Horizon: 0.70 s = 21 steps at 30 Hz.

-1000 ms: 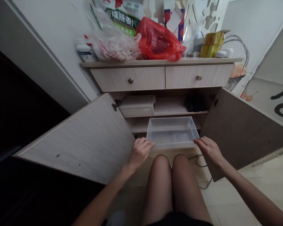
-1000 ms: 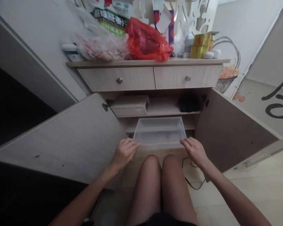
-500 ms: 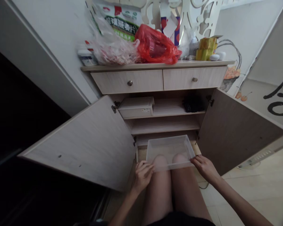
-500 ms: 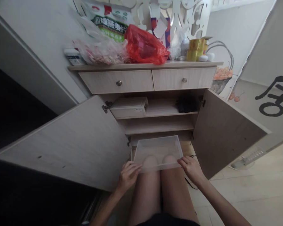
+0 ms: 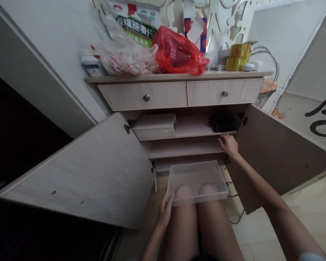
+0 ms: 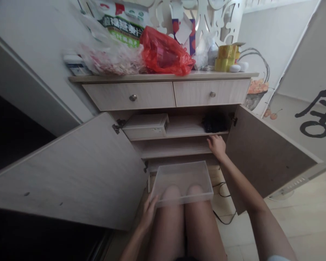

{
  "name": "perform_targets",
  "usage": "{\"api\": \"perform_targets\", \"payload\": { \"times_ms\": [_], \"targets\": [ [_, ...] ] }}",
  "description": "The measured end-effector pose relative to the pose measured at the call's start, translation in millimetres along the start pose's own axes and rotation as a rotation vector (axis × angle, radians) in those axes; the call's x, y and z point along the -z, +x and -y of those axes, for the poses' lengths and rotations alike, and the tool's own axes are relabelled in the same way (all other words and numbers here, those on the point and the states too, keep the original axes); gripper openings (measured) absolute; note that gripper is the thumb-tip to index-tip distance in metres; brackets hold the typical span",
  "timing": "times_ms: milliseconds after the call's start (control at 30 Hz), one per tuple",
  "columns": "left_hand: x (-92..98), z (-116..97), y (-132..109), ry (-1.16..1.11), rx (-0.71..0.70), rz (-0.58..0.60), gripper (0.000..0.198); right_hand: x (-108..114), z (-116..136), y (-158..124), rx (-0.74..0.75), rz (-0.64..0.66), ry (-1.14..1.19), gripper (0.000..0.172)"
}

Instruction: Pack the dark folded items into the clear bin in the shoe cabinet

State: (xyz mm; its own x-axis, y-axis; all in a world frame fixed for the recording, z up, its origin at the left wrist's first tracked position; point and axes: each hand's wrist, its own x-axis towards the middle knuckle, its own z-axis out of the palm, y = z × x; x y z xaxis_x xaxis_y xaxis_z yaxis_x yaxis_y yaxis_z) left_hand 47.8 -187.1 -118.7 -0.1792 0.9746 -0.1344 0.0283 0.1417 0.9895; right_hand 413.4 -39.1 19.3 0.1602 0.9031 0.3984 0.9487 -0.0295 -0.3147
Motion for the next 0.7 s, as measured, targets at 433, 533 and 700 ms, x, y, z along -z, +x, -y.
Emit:
{"api": "perform_targets", "payload": {
  "times_ms": [433, 533, 700],
  "targets": [
    [13.0, -6.8, 2.0, 0.162, -0.011, -0.019, 0.079, -65.3, 25.4, 118.7, -0.338, 0.145, -0.047, 0.041],
    [14.5, -7.2, 2.4, 0.199, -0.004, 0.005, 0.082, -63.1, 17.9, 114.1, -0.359, 0.135, -0.007, 0.044],
    [14.2, -5.5, 0.7, 0.227, 0.013, 0.029, 0.084, -48.9, -14.4, 91.1, -0.501, -0.009, 0.483, 0.049]
  ]
}}
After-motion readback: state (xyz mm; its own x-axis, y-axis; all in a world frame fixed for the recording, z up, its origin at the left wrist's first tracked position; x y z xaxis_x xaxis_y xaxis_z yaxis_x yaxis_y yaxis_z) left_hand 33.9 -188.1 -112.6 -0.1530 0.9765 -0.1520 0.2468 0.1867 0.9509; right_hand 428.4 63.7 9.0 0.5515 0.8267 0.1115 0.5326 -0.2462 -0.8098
